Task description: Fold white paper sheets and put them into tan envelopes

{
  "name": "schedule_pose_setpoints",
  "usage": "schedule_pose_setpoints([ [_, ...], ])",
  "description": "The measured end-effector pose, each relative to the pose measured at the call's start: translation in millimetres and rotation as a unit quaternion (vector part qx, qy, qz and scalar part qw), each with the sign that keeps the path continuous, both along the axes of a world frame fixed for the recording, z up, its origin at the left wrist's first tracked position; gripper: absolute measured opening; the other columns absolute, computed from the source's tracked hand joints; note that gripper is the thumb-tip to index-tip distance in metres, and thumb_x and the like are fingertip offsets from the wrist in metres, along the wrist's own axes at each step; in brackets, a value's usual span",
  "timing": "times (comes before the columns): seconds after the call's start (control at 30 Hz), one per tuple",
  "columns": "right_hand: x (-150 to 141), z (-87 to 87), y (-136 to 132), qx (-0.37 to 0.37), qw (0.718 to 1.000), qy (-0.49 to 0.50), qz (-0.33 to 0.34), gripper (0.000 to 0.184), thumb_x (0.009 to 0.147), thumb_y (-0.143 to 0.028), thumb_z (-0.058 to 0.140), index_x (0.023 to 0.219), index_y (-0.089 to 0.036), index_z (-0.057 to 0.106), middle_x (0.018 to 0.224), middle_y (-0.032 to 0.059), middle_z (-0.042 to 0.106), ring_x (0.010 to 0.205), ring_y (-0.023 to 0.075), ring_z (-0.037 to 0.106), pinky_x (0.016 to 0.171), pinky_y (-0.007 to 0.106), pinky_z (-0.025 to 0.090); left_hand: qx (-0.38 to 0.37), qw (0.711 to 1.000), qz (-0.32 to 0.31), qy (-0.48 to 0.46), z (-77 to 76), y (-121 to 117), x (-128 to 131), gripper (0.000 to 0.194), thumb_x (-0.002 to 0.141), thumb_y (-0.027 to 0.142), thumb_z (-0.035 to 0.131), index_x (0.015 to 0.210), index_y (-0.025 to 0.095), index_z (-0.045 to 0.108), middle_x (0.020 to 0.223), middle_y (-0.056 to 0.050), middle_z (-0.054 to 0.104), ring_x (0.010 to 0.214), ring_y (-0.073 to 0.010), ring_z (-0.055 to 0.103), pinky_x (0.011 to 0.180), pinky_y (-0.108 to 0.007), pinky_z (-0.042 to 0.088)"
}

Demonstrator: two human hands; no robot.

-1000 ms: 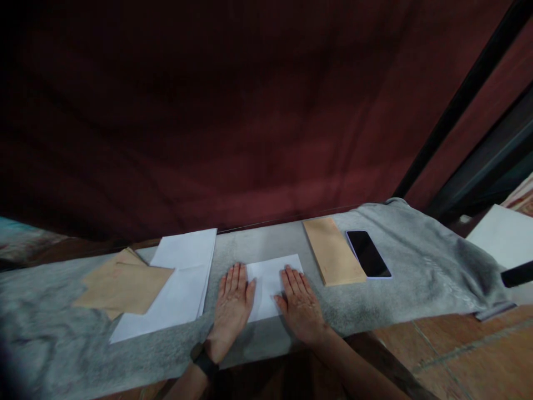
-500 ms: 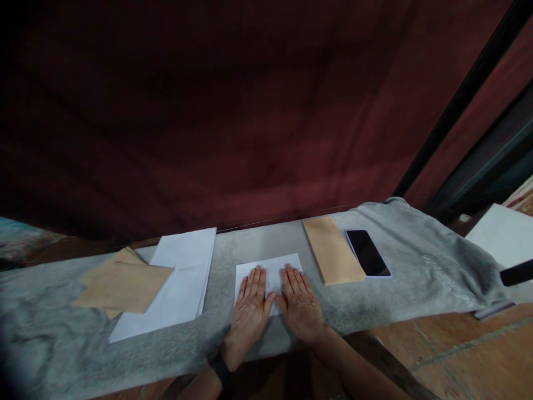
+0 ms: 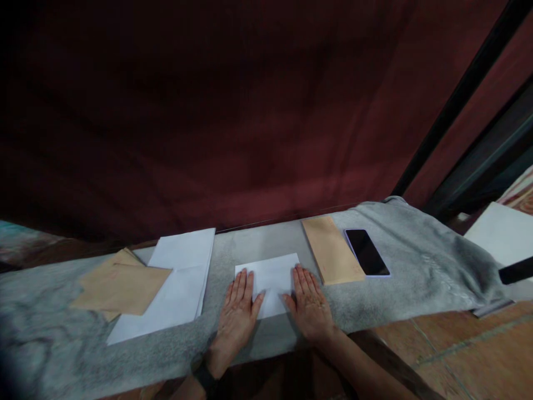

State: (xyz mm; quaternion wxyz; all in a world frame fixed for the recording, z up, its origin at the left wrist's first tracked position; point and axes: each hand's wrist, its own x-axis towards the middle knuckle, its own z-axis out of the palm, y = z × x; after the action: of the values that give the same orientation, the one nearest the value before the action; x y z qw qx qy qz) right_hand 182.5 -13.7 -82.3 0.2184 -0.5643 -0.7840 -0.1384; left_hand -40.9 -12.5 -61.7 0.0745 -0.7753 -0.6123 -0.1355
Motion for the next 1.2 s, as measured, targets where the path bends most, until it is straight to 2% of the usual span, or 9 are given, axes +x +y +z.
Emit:
schedule_pose_setpoints([
  [0.13,4,2.3,1,0.010,1.000,0.014,-0.011,0.073,0.104,-0.045,0.043,0.160,-0.007,0.016,0.154,0.0209,0.045,0.142,0.0311,0.044,0.115,0.048,0.039,0.009,1.000,0.000,-0.001,-0.2,0,1,0.064,0.103,0.044,0.039,0.155,0.008,0.033,0.159,-0.021,0.037,0.149,-0.0300,0.032,0.118,-0.051,0.037],
  [0.27,-4,16.2,10,-0.007,0.999,0.037,-0.020,0.065,0.104,-0.043,0.042,0.156,-0.005,0.030,0.152,0.0215,0.048,0.143,0.0323,0.042,0.116,0.050,0.038,0.011,1.000,0.001,-0.006,-0.8,1,2,0.064,0.102,0.044,0.040,0.155,0.009,0.034,0.159,-0.020,0.037,0.149,-0.0302,0.033,0.117,-0.051,0.038],
  [0.4,-26,25.6,20,-0.042,0.997,0.051,0.032,0.057,0.105,-0.040,0.037,0.151,-0.006,0.041,0.154,0.0179,0.046,0.146,0.0285,0.038,0.118,0.047,0.037,0.008,1.000,0.004,-0.007,-0.6,2,2,0.062,0.102,0.043,0.040,0.153,0.008,0.038,0.158,-0.020,0.038,0.148,-0.0306,0.035,0.118,-0.050,0.036],
  [0.53,-47,20.5,26,-0.069,0.994,0.054,0.071,0.054,0.105,-0.037,0.037,0.151,-0.009,0.043,0.155,0.0143,0.045,0.147,0.0255,0.038,0.119,0.045,0.036,0.006,1.000,0.006,-0.002,-0.2,1,2,0.060,0.103,0.042,0.037,0.151,0.007,0.041,0.158,-0.021,0.039,0.148,-0.0307,0.036,0.117,-0.050,0.036],
  [0.67,-55,12.8,32,-0.082,0.993,0.047,0.070,0.052,0.104,-0.034,0.041,0.149,-0.009,0.045,0.155,0.0147,0.046,0.146,0.0263,0.038,0.121,0.048,0.032,0.006,1.000,0.002,-0.006,-0.5,1,2,0.062,0.102,0.044,0.038,0.152,0.006,0.039,0.158,-0.021,0.038,0.148,-0.0309,0.036,0.117,-0.050,0.037],
  [0.97,-46,2.9,36,-0.025,0.999,0.024,0.026,0.052,0.105,-0.036,0.038,0.150,-0.012,0.044,0.155,0.0151,0.046,0.144,0.0286,0.042,0.117,0.049,0.035,0.013,1.000,0.002,-0.017,0.2,0,1,0.064,0.102,0.045,0.041,0.154,0.009,0.035,0.159,-0.020,0.038,0.148,-0.0308,0.036,0.116,-0.049,0.038],
  [1.2,-29,4.6,34,-0.019,1.000,0.001,0.007,0.054,0.105,-0.038,0.037,0.151,-0.009,0.043,0.156,0.0170,0.043,0.144,0.0292,0.042,0.118,0.048,0.034,0.023,1.000,0.011,-0.017,-0.7,-2,-3,0.068,0.101,0.049,0.043,0.154,0.009,0.036,0.159,-0.021,0.038,0.148,-0.0319,0.034,0.116,-0.050,0.039],
])
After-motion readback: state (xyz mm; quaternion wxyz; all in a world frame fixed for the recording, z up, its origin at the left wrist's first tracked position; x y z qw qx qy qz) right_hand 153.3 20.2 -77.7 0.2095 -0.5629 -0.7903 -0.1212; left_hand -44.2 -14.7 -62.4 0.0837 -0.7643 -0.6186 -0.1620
